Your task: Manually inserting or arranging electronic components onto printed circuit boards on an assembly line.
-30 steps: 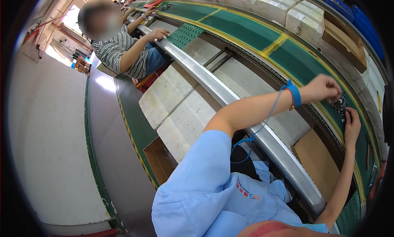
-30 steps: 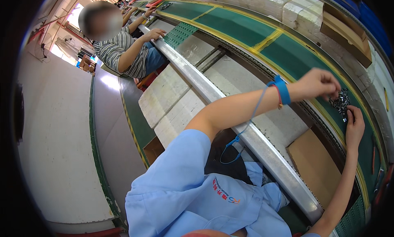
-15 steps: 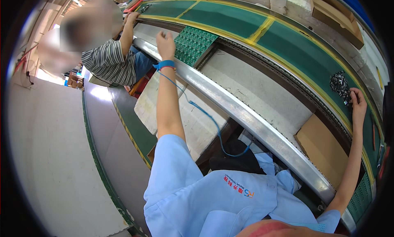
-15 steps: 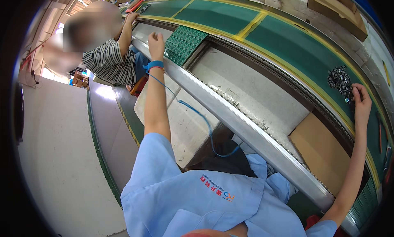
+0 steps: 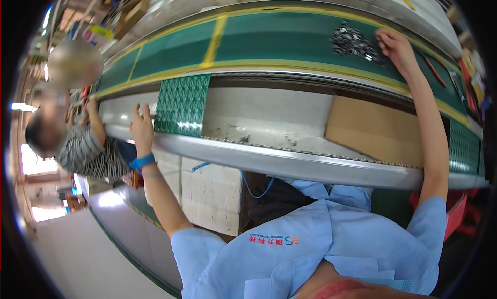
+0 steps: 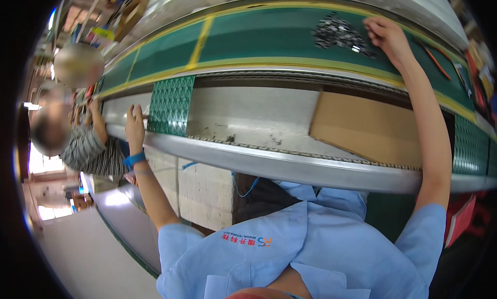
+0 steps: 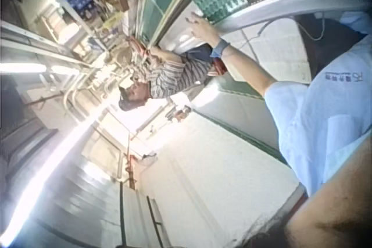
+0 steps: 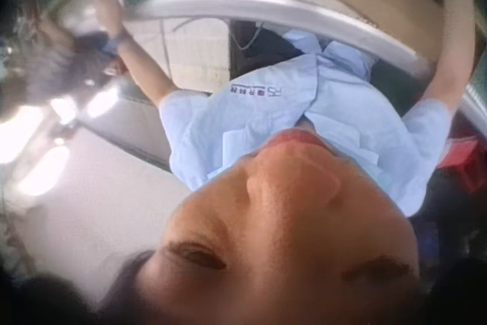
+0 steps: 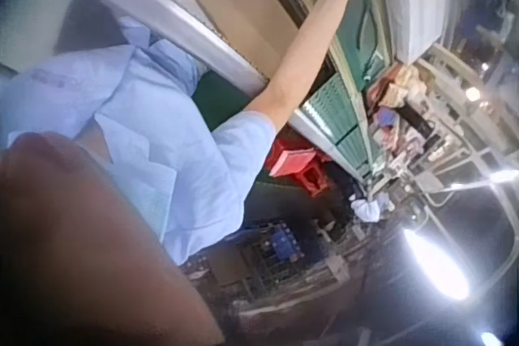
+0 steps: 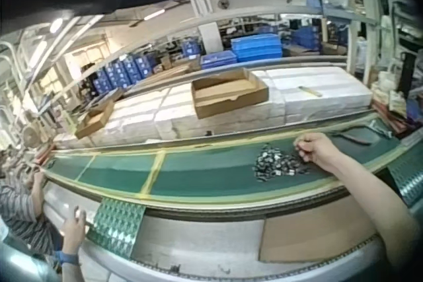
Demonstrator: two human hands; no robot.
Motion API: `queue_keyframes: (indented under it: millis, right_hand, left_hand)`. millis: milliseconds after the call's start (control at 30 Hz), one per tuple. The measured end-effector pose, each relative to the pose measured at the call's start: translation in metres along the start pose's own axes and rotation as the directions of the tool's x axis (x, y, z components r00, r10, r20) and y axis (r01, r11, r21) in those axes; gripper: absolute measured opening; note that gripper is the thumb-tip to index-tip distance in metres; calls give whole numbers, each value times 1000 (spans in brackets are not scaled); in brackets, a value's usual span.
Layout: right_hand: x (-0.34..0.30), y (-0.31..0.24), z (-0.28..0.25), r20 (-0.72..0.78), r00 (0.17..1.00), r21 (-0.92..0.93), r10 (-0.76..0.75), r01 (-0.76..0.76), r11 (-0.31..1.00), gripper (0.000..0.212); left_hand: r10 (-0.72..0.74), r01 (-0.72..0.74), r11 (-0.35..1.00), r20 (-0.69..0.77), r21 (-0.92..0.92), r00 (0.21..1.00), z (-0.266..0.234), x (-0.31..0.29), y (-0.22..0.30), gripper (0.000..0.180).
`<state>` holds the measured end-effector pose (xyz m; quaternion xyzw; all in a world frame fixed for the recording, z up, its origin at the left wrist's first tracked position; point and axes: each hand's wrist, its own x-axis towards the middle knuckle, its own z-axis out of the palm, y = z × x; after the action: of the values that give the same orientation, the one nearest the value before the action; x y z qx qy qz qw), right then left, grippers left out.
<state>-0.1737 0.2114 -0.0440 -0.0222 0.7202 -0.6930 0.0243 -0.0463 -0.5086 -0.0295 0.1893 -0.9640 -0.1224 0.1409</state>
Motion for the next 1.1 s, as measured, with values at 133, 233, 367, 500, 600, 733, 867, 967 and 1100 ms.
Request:
queue_keyframes:
  millis: [133,233,367,500,600,733,867,967,1100]
  right_hand:
    - [-3,-16,13,70,997,-204,29,-15,979,24]
    - [-9,-20,21,19,1000,-309,-2,8,951,26]
    - [-5,-12,12,26,999,-401,24,-11,916,29]
    - [1,-4,7,15,1000,-446,8,-1,895,21]
    - [6,5,-6,32,998,-561,-52,61,826,21]
    - [-9,-29,50,101,980,-847,-173,176,502,11]
    - [-16,-37,63,234,876,-872,-422,381,307,13]
    - [-21,-39,64,220,853,-829,-474,420,370,12]
    - [-55,-69,107,206,910,-691,-359,395,605,13]
  left_hand:
    - [175,-160,982,166,-102,970,-14,-54,89,56]
    - [537,-530,844,112,-88,836,-6,-89,150,58]
    - [689,-686,722,190,-94,699,-5,-131,232,69]
    - [802,-805,585,218,-101,556,-6,-159,282,64]
    - [854,-873,486,235,-45,464,-3,-150,320,41]
    - [942,-951,307,-131,-37,309,46,-75,373,8]
    - [986,-974,157,-36,-161,165,92,-27,413,18]
    - [981,-889,153,-43,-432,190,110,-20,421,15]
    - [972,-896,140,-114,-422,205,121,-20,408,14]
